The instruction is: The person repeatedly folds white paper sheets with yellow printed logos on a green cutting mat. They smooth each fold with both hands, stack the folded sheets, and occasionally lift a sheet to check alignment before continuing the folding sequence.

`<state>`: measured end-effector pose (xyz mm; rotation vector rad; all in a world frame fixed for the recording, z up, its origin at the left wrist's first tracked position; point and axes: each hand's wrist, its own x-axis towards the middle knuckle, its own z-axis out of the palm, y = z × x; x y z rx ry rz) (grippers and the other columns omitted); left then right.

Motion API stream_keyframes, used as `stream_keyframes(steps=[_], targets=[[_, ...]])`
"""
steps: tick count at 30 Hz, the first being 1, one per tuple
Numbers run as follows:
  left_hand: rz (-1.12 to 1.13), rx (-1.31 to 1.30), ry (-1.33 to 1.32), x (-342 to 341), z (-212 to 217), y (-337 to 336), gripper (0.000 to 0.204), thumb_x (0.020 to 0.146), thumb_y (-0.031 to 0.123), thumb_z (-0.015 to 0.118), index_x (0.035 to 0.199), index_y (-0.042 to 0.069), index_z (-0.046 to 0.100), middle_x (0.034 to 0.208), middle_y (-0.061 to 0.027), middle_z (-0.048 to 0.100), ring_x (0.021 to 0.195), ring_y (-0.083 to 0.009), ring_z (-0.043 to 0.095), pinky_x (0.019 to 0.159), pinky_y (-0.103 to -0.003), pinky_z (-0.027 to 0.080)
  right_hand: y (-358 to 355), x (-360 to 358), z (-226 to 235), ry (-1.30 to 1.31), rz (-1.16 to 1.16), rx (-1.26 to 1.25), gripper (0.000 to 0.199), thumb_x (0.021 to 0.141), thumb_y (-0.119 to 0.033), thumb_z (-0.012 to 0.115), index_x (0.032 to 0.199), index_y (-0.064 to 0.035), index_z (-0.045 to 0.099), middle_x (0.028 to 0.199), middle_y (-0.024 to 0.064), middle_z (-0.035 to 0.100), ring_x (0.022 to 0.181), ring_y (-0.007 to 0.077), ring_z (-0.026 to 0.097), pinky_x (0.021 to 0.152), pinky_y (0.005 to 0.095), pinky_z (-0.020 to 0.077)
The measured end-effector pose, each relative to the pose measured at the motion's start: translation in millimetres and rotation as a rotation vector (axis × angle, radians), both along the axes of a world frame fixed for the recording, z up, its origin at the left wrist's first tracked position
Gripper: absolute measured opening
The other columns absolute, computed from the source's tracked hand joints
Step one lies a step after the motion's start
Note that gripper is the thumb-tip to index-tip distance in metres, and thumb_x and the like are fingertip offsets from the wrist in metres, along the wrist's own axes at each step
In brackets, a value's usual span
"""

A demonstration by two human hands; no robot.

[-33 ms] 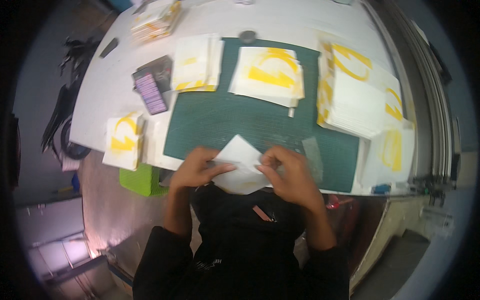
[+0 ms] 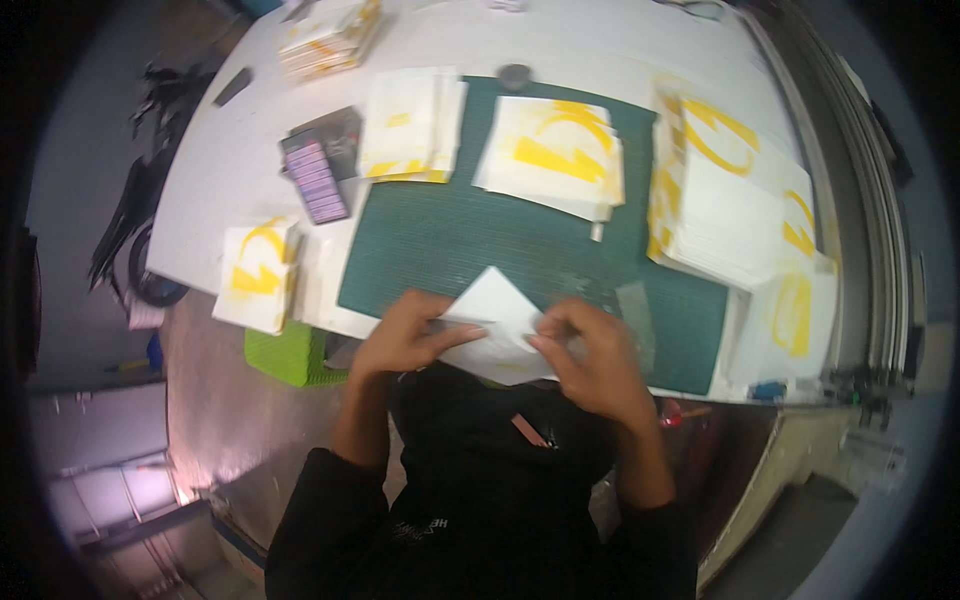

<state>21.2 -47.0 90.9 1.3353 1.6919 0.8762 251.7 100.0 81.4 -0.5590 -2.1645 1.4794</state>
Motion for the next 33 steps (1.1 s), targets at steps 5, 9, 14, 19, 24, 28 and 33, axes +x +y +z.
stream_keyframes(steps=[5, 9, 14, 19, 24, 28, 33], targets=[[0.046, 0.146, -0.027, -0.5, -8.1, -4.6, 0.027, 0.092, 0.025, 0.080, 0.103, 0.000, 0.079, 0.086, -0.0244, 0.074, 0.078, -0.0408, 0.073, 0.070, -0.042, 0.055, -8.1, 12.5, 17.0, -0.195, 0.060, -0.347, 0.058, 0.088, -0.003, 0.084, 0.137, 0.0000, 0.053, 0.089, 0.0080, 0.075, 0.079, 0.0120, 0.070, 0.074, 0.0298, 0.0555], [-0.017, 0.135, -0.057, 1.6, -9.5, -6.9, 0.024, 0.089, 0.022, 0.081, 0.100, 0.000, 0.080, 0.086, -0.0250, 0.074, 0.078, -0.0409, 0.073, 0.070, -0.043, 0.055, -21.8, 14.9, 15.3, -0.195, 0.108, -0.351, 0.075, 0.086, -0.002, 0.086, 0.149, 0.0020, 0.046, 0.089, 0.0083, 0.075, 0.084, 0.0128, 0.072, 0.082, 0.0307, 0.0568], [-0.055, 0.147, -0.006, 3.0, -0.8, -5.8, 0.024, 0.089, 0.022, 0.080, 0.098, 0.000, 0.080, 0.081, -0.0246, 0.072, 0.074, -0.0421, 0.071, 0.068, -0.045, 0.054, -30.4, 18.6, -19.6, 0.002, 0.091, -0.452, 0.073, 0.087, 0.003, 0.083, 0.150, 0.0018, 0.046, 0.089, 0.0096, 0.074, 0.088, 0.0151, 0.074, 0.080, 0.0294, 0.0575], [-0.088, 0.132, 0.113, 4.5, -1.8, -12.5, 0.026, 0.090, 0.026, 0.079, 0.093, 0.000, 0.080, 0.075, -0.0253, 0.069, 0.069, -0.0434, 0.069, 0.066, -0.049, 0.052, -34.9, 17.5, -6.5, -0.150, 0.115, -0.679, 0.069, 0.088, 0.005, 0.081, 0.148, 0.0033, 0.047, 0.091, 0.0112, 0.076, 0.087, 0.0142, 0.074, 0.074, 0.0255, 0.0560], [-0.200, 0.113, 0.152, -1.9, 12.3, -17.9, 0.030, 0.097, 0.026, 0.074, 0.101, -0.003, 0.078, 0.081, -0.0260, 0.072, 0.073, -0.0425, 0.072, 0.068, -0.044, 0.055, -42.0, 15.5, -16.1, -0.072, 0.027, -0.349, 0.060, 0.087, 0.006, 0.081, 0.141, 0.0040, 0.055, 0.091, 0.0126, 0.076, 0.083, 0.0168, 0.074, 0.075, 0.0308, 0.0574], [-0.191, 0.008, 0.076, -2.4, 16.5, -17.2, 0.032, 0.101, 0.027, 0.069, 0.113, -0.001, 0.077, 0.086, -0.0271, 0.073, 0.073, -0.0425, 0.072, 0.068, -0.043, 0.055, -48.5, 13.8, -8.8, -0.023, -0.129, 0.239, 0.045, 0.084, 0.009, 0.080, 0.125, 0.0045, 0.064, 0.089, 0.0143, 0.075, 0.081, 0.0253, 0.075, 0.076, 0.0370, 0.0593], [-0.110, 0.159, 0.039, 11.5, 28.9, -15.2, 0.032, 0.100, 0.019, 0.066, 0.126, 0.002, 0.074, 0.098, -0.0287, 0.073, 0.081, -0.0446, 0.072, 0.075, -0.045, 0.057, -45.7, 9.2, -21.7, 0.232, -0.257, 0.650, 0.033, 0.081, 0.009, 0.082, 0.109, 0.0033, 0.065, 0.094, 0.0171, 0.076, 0.085, 0.0316, 0.077, 0.076, 0.0382, 0.0609]])
